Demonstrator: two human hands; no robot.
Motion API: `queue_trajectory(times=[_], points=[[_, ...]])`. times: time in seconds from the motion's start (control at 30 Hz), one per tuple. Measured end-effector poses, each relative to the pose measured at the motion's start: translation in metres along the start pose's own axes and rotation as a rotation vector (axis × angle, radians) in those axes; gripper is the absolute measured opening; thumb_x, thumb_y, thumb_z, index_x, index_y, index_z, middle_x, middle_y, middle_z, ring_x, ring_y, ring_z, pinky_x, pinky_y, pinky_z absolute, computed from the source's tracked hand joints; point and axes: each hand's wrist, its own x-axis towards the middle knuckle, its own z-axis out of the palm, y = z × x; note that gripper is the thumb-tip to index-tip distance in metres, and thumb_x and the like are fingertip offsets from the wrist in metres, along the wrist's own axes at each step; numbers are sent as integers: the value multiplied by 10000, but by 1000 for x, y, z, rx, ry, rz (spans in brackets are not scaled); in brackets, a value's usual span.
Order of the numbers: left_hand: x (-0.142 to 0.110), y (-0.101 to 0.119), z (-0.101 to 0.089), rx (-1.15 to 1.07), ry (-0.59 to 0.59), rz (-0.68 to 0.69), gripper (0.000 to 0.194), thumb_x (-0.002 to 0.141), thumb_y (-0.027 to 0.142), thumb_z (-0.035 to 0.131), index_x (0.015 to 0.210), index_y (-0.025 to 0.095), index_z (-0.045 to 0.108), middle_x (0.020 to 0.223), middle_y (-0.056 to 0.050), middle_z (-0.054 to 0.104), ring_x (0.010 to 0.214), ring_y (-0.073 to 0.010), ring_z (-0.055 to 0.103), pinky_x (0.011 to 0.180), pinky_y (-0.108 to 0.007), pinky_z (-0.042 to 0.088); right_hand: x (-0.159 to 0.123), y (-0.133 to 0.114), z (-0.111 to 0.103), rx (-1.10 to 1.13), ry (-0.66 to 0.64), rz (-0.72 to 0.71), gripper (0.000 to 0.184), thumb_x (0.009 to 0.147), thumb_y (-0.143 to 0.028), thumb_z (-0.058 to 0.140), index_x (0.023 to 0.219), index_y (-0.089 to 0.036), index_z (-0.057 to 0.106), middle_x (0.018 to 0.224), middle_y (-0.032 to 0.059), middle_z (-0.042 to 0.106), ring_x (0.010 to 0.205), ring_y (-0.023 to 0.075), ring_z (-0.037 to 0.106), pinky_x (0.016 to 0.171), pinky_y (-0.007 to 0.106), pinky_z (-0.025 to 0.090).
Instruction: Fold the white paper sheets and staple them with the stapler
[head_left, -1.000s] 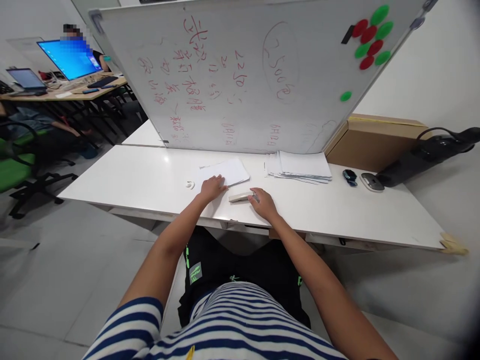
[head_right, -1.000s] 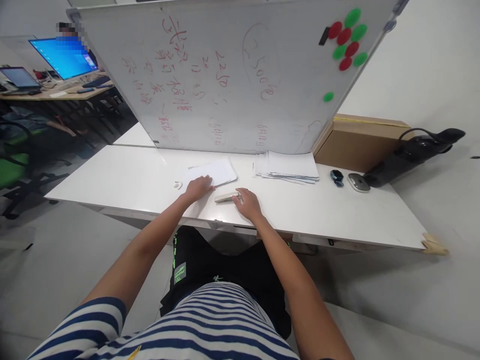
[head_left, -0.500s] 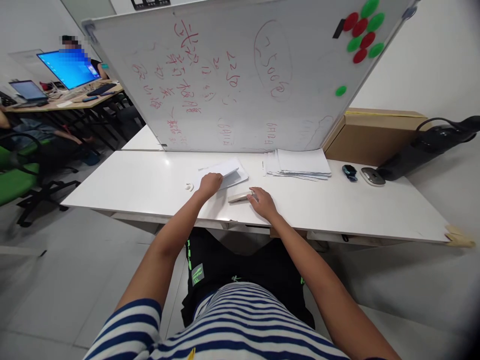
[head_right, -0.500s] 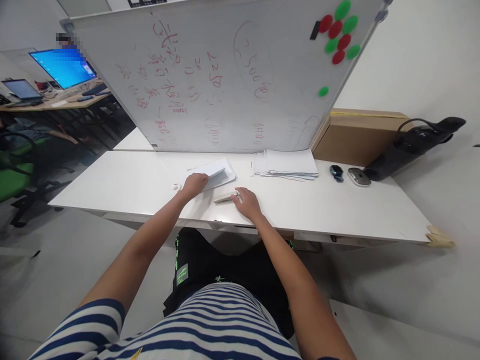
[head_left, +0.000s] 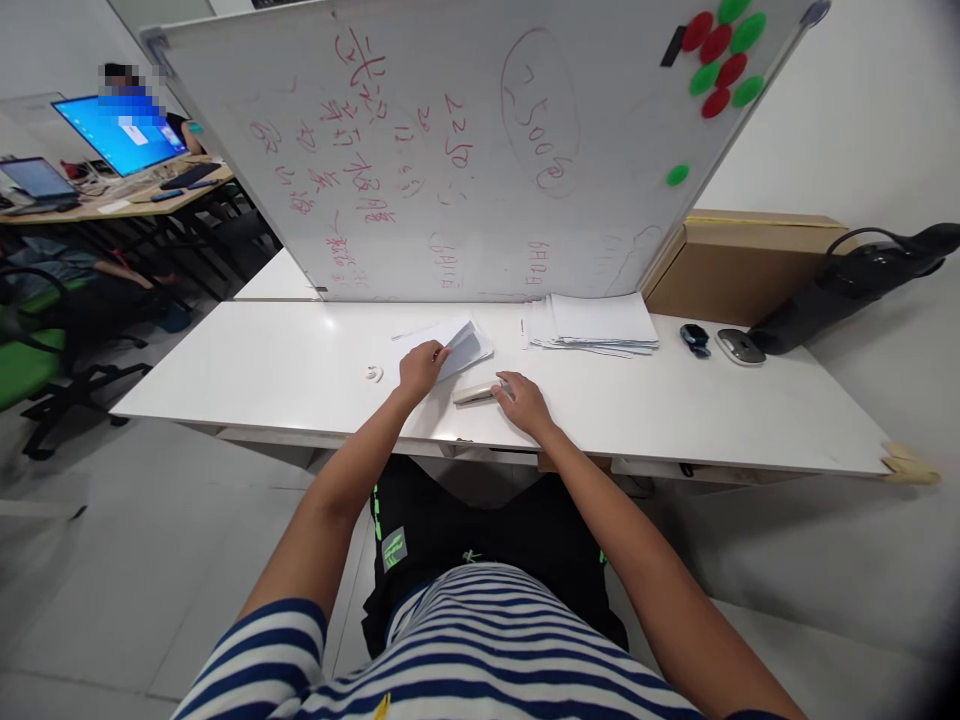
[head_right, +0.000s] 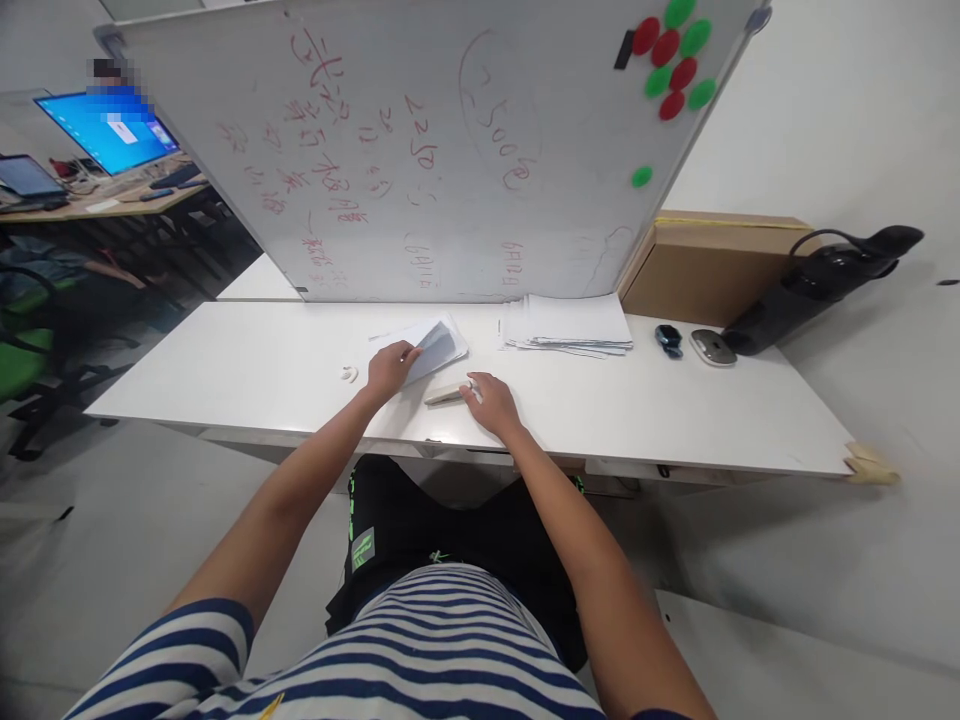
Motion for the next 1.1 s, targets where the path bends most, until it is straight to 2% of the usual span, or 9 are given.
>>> queue_trajectory(times=[0.17,0.3,0.43,0.53,0.63,0.73,0.9,1.0,1.1], points=[[-7,16,-3,54,50,132,293,962,356,375,971,232,640,1022,-45,688,893,-209,608,647,-292,381,0,4,1,118,29,44,492,909,-554,373,1155,-203,614,1190,93,627,1118,258,564,976,415,419],[-17,38,-2,208,106,476,281,956,264,395,908,182,660,935,-88,703,843,-210,628,714,-328,398,6,11,0,547,138,280,646,855,-696,318,1072,-188,652,1121,100,664,1052,247,608,979,407,423],[-35,60,-1,237,177,788,251,943,163,395,882,171,639,903,-72,699,800,-171,628,740,-321,424,14,11,-26,1000,123,481,752,815,-772,242,1151,-217,622,1063,70,689,1020,233,626,911,384,471],[-56,74,0,222,199,960,242,948,138,389,896,183,621,960,-47,701,848,-148,626,827,-322,428,1,9,-59,1092,-31,594,588,782,-658,528,1137,-200,628,1036,69,700,1005,243,632,830,351,516],[-72,79,1,159,189,1062,204,963,245,417,953,209,618,1052,-24,692,1010,-158,601,962,-354,385,-35,13,-87,1057,23,652,465,665,-408,766,1052,-173,658,1019,77,706,935,249,655,793,345,537],[-65,64,0,113,148,921,355,921,481,464,1111,212,596,1218,-65,630,1164,-220,531,1032,-421,340,-84,27,-108,952,278,773,408,654,-362,770,1004,-179,668,1002,63,712,893,229,666,778,337,547],[-17,8,-5,195,-70,265,512,892,522,475,1276,185,514,1389,-126,486,1269,-300,434,988,-448,380,-151,52,-133,688,605,912,385,623,-331,763,957,-161,676,930,61,720,806,197,673,713,291,553],[0,-15,-3,247,-298,138,556,830,542,557,1271,207,509,1450,-105,417,1299,-308,395,946,-404,419,-172,55,-137,585,664,930,388,649,-349,731,979,-153,675,928,67,719,788,190,674,676,275,549],[3,-23,2,244,-380,111,475,843,523,537,1217,231,544,1438,-82,436,1249,-281,457,901,-350,441,-181,53,-128,543,651,938,409,668,-358,705,1018,-149,674,967,71,715,812,194,673,680,272,542]])
